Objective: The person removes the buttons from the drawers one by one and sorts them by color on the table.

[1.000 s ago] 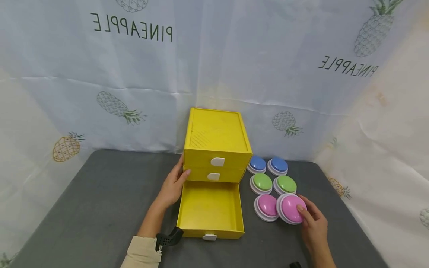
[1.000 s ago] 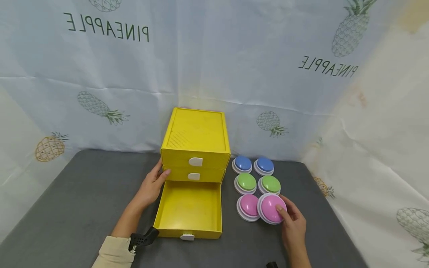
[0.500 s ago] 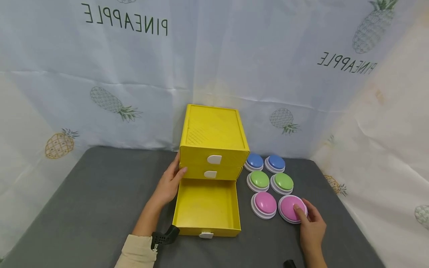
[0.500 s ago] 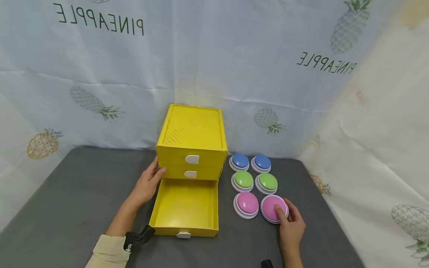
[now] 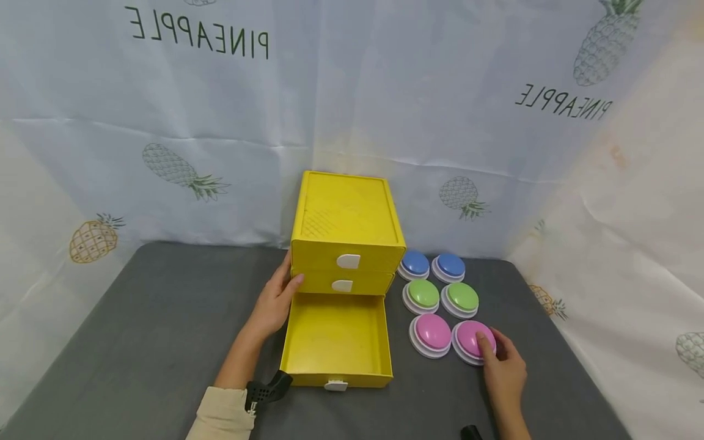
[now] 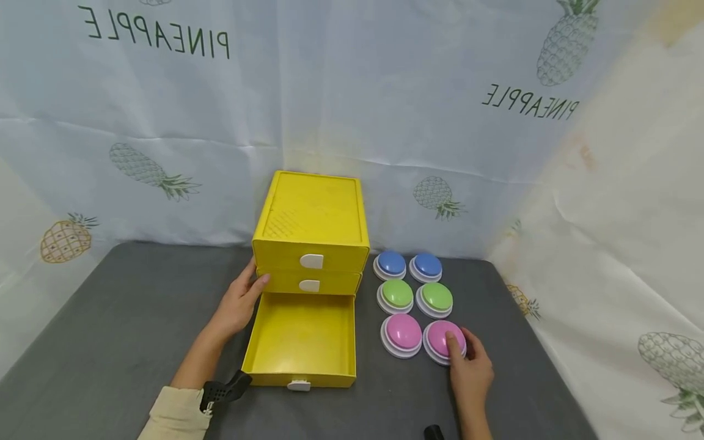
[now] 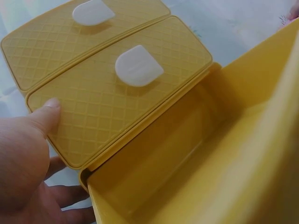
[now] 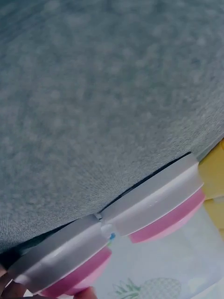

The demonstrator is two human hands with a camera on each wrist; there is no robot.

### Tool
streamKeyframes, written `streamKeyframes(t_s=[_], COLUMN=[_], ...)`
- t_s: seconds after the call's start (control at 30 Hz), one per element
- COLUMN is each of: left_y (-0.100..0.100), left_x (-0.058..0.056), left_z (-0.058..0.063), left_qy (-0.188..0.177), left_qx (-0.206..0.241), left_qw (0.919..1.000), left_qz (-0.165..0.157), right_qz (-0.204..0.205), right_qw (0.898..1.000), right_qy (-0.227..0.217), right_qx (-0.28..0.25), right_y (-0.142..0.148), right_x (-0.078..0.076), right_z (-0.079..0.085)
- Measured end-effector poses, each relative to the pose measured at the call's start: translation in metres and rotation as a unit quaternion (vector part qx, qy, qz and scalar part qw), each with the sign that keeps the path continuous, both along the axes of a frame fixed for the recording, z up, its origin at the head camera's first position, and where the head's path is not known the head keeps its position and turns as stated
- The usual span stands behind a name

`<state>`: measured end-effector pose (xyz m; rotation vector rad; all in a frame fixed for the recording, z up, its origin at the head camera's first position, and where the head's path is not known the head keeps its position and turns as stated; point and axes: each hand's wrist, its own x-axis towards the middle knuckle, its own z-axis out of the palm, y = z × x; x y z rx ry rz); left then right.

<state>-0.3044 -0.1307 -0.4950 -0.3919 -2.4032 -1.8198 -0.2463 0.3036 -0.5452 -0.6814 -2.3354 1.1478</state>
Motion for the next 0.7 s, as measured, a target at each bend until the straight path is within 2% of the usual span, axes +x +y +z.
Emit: streamKeyframes(t_s=[0.17,0.43,0.6,0.7], left_y=[-0.0011,-0.0027,-0.0022,-0.0013], left_x=[0.0002,-0.0006,-0.0001,0.0016], left_z=[-0.0004,0.0010,0.0016,0.0015], left_qy=[0.000,-0.002,-0.009,-0.012], left_qx=[-0.003,0.000,-0.005,-0.007], left_qw=[1.0000,1.0000,0.9999,0.9999], left_qz=[-0.001,0.002,0.002,0.003], right_qz=[-0.003,-0.003,0.037,0.070], right_qw=[0.999,0.998,0.997,0.993], right_qy=[0.010,0.050,0.069,0.078], right_qx=[0.031,0.038,0.023,0.053], right_y=[-0.0001,-0.0020,-0.0042,-0.0031], right_x=[-0.0003,-0.0012,0.0014,0.0036], right_z=[-0.0022,-0.0016,-0.0002,-0.0016])
